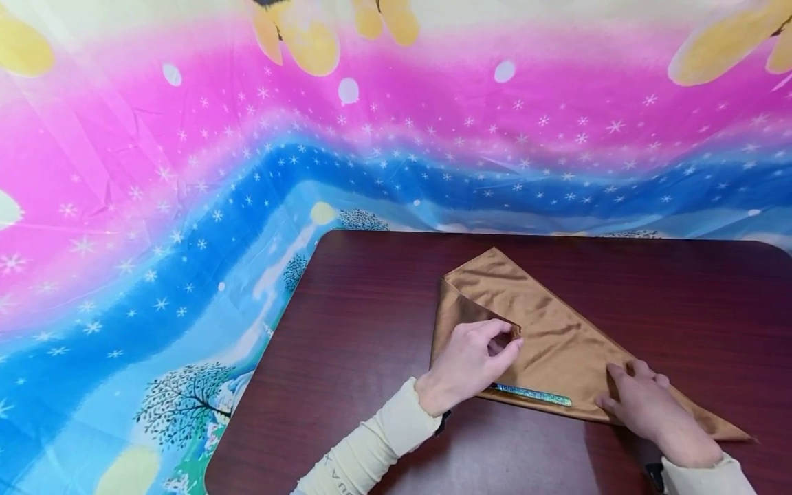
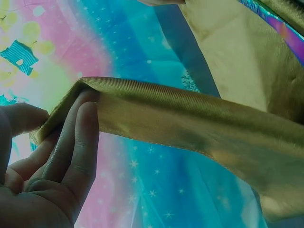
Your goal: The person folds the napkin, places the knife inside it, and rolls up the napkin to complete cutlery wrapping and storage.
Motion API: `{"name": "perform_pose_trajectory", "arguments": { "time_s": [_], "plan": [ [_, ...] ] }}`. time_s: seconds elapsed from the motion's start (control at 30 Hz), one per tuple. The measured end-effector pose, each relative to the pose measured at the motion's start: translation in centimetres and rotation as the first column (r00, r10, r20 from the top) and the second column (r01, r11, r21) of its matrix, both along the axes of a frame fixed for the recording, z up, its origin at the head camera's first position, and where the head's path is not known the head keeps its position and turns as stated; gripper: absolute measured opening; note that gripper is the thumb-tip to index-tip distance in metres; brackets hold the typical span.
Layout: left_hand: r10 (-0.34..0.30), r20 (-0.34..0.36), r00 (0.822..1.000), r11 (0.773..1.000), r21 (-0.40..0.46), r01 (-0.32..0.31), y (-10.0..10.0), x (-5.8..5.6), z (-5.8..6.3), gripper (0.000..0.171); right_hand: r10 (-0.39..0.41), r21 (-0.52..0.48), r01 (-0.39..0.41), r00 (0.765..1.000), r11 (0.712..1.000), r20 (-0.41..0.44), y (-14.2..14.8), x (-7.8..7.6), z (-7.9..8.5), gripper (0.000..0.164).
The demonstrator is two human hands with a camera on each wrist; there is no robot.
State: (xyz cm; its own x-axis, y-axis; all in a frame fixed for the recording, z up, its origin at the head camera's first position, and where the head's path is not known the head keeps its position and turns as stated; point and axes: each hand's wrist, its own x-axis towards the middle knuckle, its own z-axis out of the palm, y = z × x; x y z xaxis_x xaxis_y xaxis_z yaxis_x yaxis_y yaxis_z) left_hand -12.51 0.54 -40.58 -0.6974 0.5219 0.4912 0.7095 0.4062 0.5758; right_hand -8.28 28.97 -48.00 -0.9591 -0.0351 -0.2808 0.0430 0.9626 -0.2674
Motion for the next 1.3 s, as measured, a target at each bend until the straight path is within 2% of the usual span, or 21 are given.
{"name": "perform_pose_trajectory", "arguments": {
  "time_s": [0.37,0.63,1.1,1.3],
  "plan": [
    [-0.009,0.056,0.998,0.998,-0.056,0.013,1.2,0.5,-0.9,0.009,0.003,0.004,-0.003,1.000,1.000,0.024,0.2,0.0,-0.2,0.074],
    [-0.025,0.025,0.999,0.998,-0.052,0.026,1.8,0.7,-1.4,0.005,0.002,0.001,-0.002,0.999,1.000,0.036,0.1,0.0,0.1,0.073],
    [0.069,0.060,0.996,0.987,-0.150,-0.059,3.3,0.8,-2.7,0.007,0.021,0.006,-0.021,1.000,1.000,-0.021,0.1,0.0,-0.3,0.070],
    [0.091,-0.012,0.996,0.972,-0.217,-0.091,4.2,1.0,-3.2,0.006,0.029,0.008,-0.028,0.998,1.000,-0.062,0.2,0.0,-0.4,0.068]
  ]
}}
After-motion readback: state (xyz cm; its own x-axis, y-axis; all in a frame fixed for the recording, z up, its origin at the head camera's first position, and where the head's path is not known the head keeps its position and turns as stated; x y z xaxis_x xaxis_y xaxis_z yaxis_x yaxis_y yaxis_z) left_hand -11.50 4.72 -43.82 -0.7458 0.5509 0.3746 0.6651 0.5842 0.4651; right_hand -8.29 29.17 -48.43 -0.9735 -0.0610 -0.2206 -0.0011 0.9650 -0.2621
